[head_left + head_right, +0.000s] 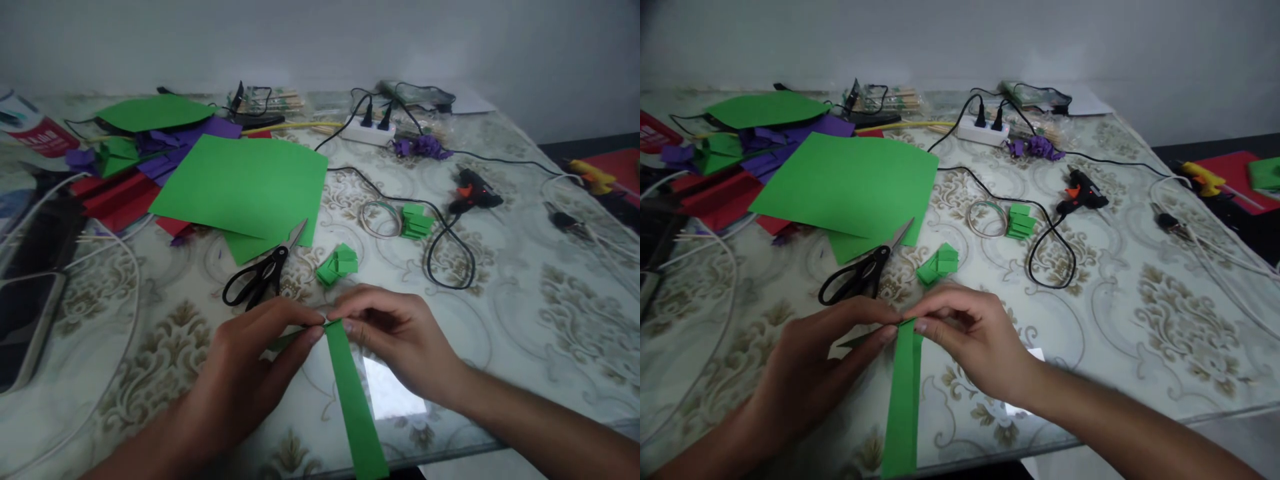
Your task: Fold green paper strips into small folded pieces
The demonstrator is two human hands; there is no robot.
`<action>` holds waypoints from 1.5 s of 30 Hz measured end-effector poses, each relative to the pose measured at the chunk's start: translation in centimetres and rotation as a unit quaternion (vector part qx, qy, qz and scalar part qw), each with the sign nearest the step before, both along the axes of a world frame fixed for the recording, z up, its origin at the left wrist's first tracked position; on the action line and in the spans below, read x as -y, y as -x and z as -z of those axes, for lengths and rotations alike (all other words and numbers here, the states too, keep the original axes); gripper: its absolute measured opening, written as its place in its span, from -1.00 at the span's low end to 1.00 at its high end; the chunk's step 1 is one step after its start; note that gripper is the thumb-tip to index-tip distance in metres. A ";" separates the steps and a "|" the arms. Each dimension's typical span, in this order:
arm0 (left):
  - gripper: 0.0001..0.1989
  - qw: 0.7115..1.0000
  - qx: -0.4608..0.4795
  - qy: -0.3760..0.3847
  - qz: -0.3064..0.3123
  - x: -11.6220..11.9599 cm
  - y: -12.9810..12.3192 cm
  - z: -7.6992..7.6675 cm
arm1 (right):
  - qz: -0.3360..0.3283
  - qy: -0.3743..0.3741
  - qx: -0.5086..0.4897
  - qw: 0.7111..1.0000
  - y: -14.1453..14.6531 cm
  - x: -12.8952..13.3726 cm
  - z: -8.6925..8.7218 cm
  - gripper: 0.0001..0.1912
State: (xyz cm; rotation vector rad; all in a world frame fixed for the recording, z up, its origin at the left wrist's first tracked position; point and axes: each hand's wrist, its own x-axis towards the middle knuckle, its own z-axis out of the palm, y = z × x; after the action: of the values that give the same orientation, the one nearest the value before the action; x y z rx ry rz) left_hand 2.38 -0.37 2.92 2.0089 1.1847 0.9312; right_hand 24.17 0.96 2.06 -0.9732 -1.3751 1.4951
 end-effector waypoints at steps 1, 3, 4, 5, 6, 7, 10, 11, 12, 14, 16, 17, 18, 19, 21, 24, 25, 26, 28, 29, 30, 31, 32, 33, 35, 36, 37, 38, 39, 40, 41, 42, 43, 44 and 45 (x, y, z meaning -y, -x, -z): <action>-0.94 1.000 0.003 0.000 0.004 0.0 0.0 0.0 | 0.000 -0.001 0.000 1.000 0.0 0.0 0.0 -0.94; -0.95 1.000 0.015 0.005 0.012 0.0 -0.1 -0.2 | 0.001 -0.001 -0.002 1.000 0.0 0.0 0.0 -0.94; -0.95 1.000 0.024 0.013 0.013 0.0 -0.2 -0.3 | 0.002 -0.003 -0.003 1.000 0.0 0.0 -0.1 -0.93; -0.95 0.999 0.032 0.026 0.011 0.0 -0.3 -0.5 | 0.002 -0.007 -0.002 1.000 0.0 0.0 -0.1 -0.93; -0.95 0.998 0.041 0.043 0.007 0.0 -0.3 -0.6 | 0.001 -0.013 0.001 1.000 0.0 0.0 -0.2 -0.92; -0.95 0.997 0.050 0.063 0.001 0.0 -0.4 -0.7 | 0.000 -0.019 0.004 1.000 0.0 0.0 -0.3 -0.92; -0.92 0.989 0.071 0.126 -0.012 0.0 -0.5 -0.8 | 0.004 -0.017 0.019 1.000 -0.1 0.2 -0.4 -0.91; -0.92 0.987 0.076 0.140 -0.015 -0.1 -0.6 -0.8 | 0.009 -0.007 0.020 1.000 0.0 0.3 -0.4 -0.91; -0.91 0.985 0.081 0.148 -0.016 -0.1 -0.6 -0.8 | 0.014 0.006 0.017 1.000 0.0 0.4 -0.3 -0.90; -0.90 0.984 0.084 0.155 -0.020 -0.2 -0.7 -0.8 | 0.024 0.031 0.004 0.999 0.0 0.5 -0.3 -0.90; -0.89 0.984 0.083 0.158 -0.023 -0.2 -0.7 -0.9 | 0.025 0.049 -0.010 0.998 0.1 0.5 -0.2 -0.90; -0.88 0.983 0.083 0.160 -0.023 -0.2 -0.7 -1.0 | 0.023 0.053 -0.013 0.998 0.1 0.5 -0.1 -0.90; -0.87 0.983 0.083 0.163 -0.023 -0.3 -0.8 -1.0 | 0.021 0.055 -0.013 0.998 0.1 0.5 -0.1 -0.91; -0.87 0.983 0.084 0.164 -0.022 -0.3 -0.8 -1.1 | 0.018 0.057 -0.013 0.998 0.1 0.5 -0.1 -0.91; -0.87 0.983 0.088 0.163 -0.021 -0.2 -0.8 -1.1 | 0.014 0.057 -0.012 0.998 0.2 0.5 -0.2 -0.92; -0.87 0.982 0.091 0.161 -0.023 -0.2 -0.9 -0.9 | 0.009 0.059 -0.019 0.998 0.2 0.6 -0.3 -0.92; -0.87 0.982 0.090 0.164 -0.023 -0.1 -0.9 -0.8 | 0.007 0.060 -0.022 0.998 0.2 0.6 -0.3 -0.93; -0.87 0.982 0.090 0.166 -0.023 -0.1 -0.9 -0.8 | 0.006 0.059 -0.022 0.998 0.2 0.6 -0.3 -0.94; -0.86 0.981 0.089 0.172 -0.023 -0.1 -0.9 -0.7 | 0.003 0.054 -0.014 0.998 0.2 0.7 -0.3 -0.93; -0.86 0.980 0.088 0.175 -0.023 -0.1 -0.9 -0.7 | 0.000 0.048 -0.008 0.999 0.2 0.7 -0.3 -0.93; -0.86 0.980 0.089 0.178 -0.024 -0.1 -0.9 -0.8 | -0.003 0.040 -0.004 0.999 0.2 0.7 -0.3 -0.92; -0.86 0.979 0.090 0.183 -0.022 -0.1 -0.9 -0.8 | -0.005 0.030 -0.001 1.000 0.2 0.7 -0.3 -0.92; -0.87 0.978 0.090 0.190 -0.019 -0.1 -0.9 -0.9 | -0.008 0.020 0.003 1.000 0.2 0.6 -0.3 -0.92; -0.87 0.976 0.090 0.198 -0.014 -0.2 -0.8 -0.9 | -0.009 0.010 0.006 1.000 0.2 0.6 -0.2 -0.92; -0.84 0.972 0.090 0.218 -0.003 -0.2 -0.8 -1.0 | -0.008 -0.007 0.016 1.000 0.2 0.5 -0.2 -0.92; -0.83 0.969 0.093 0.227 0.002 -0.2 -0.8 -1.0 | -0.006 -0.013 0.021 1.000 0.2 0.5 -0.1 -0.92; -0.82 0.967 0.097 0.237 0.005 -0.2 -0.8 -1.0 | -0.005 -0.016 0.024 1.000 0.1 0.4 -0.1 -0.91; -0.81 0.963 0.102 0.248 0.004 -0.2 -0.8 -0.9 | -0.003 -0.019 0.024 1.000 0.1 0.4 0.0 -0.90; -0.81 0.959 0.107 0.262 0.002 -0.2 -0.8 -0.9 | -0.001 -0.020 0.021 1.000 0.1 0.4 0.1 -0.90; -0.81 0.954 0.111 0.278 -0.001 -0.2 -0.8 -0.9 | -0.001 -0.019 0.018 1.000 0.1 0.4 0.1 -0.89; -0.80 0.948 0.114 0.296 -0.005 -0.2 -0.8 -0.9 | -0.002 -0.018 0.014 1.000 0.1 0.4 0.1 -0.88; -0.79 0.943 0.118 0.312 -0.008 -0.2 -0.9 -0.8 | -0.002 -0.018 0.010 1.000 0.1 0.4 0.2 -0.88; -0.79 0.937 0.126 0.326 -0.011 -0.2 -0.9 -0.8 | -0.003 -0.017 0.007 1.000 0.1 0.4 0.2 -0.88; -0.79 0.931 0.136 0.338 -0.012 -0.1 -0.9 -0.7 | -0.005 -0.016 0.005 1.000 0.1 0.5 0.1 -0.88; -0.80 0.926 0.150 0.347 -0.009 -0.1 -0.8 -0.7 | -0.008 -0.015 0.003 1.000 0.0 0.5 0.1 -0.88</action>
State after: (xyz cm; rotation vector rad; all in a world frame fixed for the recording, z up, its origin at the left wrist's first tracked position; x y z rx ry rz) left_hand 3.22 -0.24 3.57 1.2429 1.1479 0.6618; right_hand 24.13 0.50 1.95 -0.9496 -1.4082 1.4794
